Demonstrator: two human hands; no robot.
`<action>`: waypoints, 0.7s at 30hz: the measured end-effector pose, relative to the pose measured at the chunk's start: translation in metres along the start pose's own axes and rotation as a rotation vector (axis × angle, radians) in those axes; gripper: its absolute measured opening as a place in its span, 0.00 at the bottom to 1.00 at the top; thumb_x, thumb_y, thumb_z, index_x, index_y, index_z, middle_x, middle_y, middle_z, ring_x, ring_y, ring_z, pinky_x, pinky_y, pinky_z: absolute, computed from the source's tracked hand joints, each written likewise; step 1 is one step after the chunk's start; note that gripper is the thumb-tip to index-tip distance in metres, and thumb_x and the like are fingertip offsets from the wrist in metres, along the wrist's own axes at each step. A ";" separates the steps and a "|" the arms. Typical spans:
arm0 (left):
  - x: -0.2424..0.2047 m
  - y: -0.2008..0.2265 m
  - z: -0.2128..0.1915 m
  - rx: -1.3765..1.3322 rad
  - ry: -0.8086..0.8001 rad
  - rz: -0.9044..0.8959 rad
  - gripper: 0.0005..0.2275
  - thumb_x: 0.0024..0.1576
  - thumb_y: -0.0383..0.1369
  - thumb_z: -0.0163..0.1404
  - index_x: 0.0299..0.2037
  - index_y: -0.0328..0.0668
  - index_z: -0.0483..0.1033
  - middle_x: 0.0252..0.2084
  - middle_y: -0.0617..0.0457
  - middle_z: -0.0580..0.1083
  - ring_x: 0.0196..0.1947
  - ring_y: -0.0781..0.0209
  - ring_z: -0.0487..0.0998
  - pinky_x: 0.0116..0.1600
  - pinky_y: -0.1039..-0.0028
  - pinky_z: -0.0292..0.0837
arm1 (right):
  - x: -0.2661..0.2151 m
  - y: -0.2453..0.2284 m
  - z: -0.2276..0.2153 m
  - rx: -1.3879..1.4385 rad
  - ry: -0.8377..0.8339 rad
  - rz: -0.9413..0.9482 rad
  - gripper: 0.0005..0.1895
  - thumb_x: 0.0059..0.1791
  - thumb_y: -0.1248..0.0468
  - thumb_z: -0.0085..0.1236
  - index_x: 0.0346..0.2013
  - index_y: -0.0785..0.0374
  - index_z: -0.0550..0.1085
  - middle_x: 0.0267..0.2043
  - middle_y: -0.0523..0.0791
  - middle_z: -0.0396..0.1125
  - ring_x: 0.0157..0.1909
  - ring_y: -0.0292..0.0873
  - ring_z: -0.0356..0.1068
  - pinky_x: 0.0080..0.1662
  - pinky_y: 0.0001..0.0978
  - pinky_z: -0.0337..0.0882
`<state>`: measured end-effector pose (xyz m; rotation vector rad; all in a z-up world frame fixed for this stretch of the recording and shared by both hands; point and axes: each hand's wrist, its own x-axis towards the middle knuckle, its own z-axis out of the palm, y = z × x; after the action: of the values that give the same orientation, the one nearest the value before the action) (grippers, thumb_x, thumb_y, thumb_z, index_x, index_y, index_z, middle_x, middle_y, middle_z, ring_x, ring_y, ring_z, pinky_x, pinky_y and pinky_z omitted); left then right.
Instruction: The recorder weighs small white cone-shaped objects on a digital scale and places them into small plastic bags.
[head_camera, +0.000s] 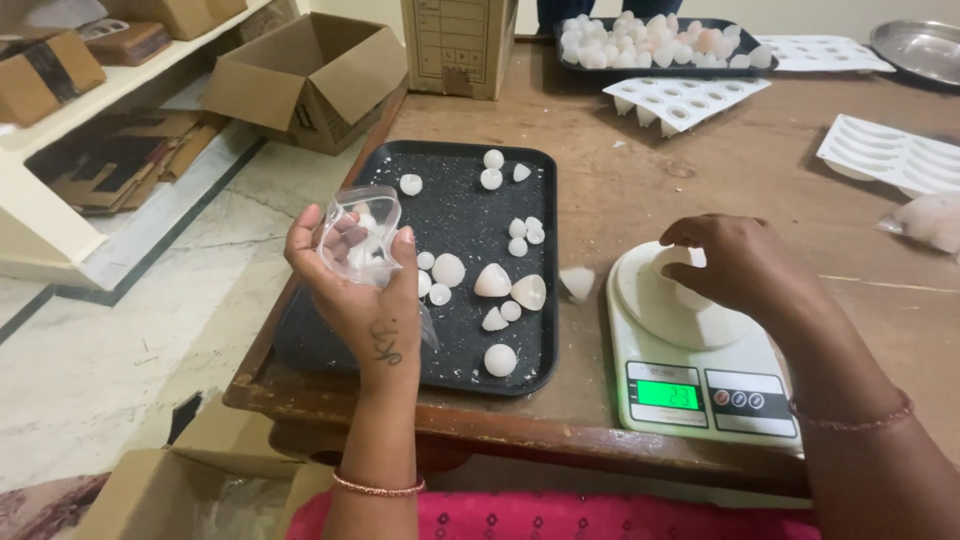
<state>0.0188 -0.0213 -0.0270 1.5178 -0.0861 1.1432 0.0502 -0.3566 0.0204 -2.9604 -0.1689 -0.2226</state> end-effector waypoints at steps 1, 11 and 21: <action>0.001 -0.001 0.000 0.007 0.005 0.024 0.32 0.57 0.23 0.61 0.68 0.40 0.54 0.56 0.44 0.68 0.57 0.55 0.72 0.63 0.66 0.72 | 0.001 -0.001 0.000 -0.003 0.011 -0.009 0.22 0.44 0.58 0.67 0.52 0.54 0.78 0.53 0.45 0.75 0.52 0.49 0.76 0.54 0.42 0.76; 0.001 0.011 0.002 -0.012 -0.013 -0.034 0.31 0.56 0.24 0.60 0.67 0.41 0.54 0.56 0.45 0.68 0.56 0.56 0.73 0.60 0.67 0.76 | 0.016 -0.096 0.012 -0.195 -0.307 -0.149 0.25 0.45 0.54 0.66 0.56 0.46 0.72 0.55 0.41 0.72 0.57 0.42 0.70 0.73 0.56 0.40; 0.002 0.000 -0.002 -0.093 -0.010 -0.023 0.32 0.57 0.23 0.60 0.68 0.41 0.53 0.58 0.44 0.67 0.58 0.56 0.71 0.63 0.66 0.74 | -0.004 -0.051 0.000 0.253 -0.094 -0.261 0.23 0.38 0.65 0.70 0.48 0.56 0.77 0.53 0.49 0.69 0.52 0.49 0.73 0.55 0.43 0.74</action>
<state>0.0184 -0.0192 -0.0260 1.4393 -0.1262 1.0985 0.0396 -0.3075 0.0277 -2.6913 -0.5543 -0.0857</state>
